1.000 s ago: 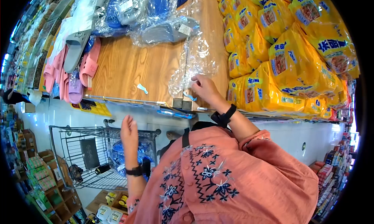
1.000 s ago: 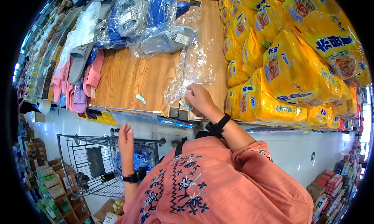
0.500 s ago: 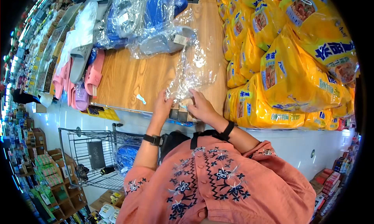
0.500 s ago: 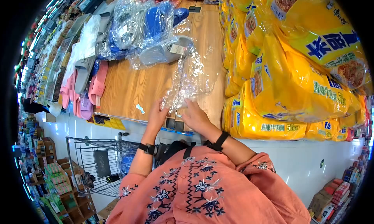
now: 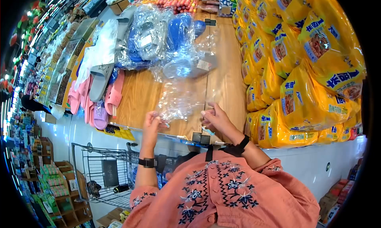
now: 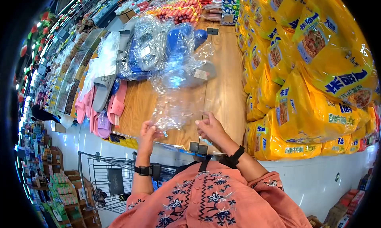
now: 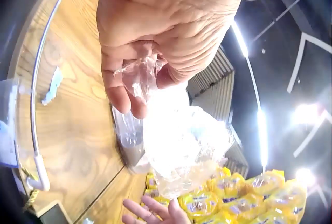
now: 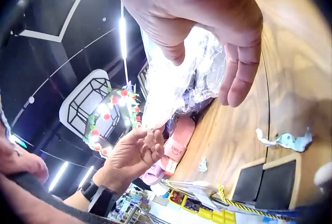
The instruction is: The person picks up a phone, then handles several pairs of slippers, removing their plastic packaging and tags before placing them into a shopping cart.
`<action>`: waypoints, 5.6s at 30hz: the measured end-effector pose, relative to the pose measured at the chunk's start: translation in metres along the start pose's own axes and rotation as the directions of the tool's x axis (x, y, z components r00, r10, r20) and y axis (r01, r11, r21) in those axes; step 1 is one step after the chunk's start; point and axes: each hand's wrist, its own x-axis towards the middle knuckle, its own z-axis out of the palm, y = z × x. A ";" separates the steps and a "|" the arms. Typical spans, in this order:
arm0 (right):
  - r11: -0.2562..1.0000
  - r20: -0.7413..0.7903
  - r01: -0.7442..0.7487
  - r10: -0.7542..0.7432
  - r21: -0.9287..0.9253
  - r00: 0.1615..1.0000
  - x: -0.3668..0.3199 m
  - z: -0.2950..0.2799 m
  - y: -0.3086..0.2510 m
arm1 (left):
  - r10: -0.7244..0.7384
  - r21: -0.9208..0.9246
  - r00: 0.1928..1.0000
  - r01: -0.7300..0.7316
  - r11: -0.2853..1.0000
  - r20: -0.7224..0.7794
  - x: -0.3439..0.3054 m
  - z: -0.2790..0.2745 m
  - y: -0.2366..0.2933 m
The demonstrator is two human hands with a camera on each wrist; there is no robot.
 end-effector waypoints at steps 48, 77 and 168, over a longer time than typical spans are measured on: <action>0.924 -0.045 -0.127 0.153 0.361 0.987 0.115 -0.004 0.007 | -0.302 0.283 0.906 0.218 0.934 0.298 0.179 0.045 -0.002; 0.779 -0.105 0.081 -0.020 0.621 0.994 0.104 -0.026 0.016 | 0.756 0.872 0.599 -0.186 0.454 -0.265 0.176 -0.172 0.130; 0.692 -0.229 0.302 -0.563 -0.656 0.794 0.006 -0.024 0.011 | 0.089 0.669 0.788 -0.572 0.475 0.610 0.045 0.122 -0.004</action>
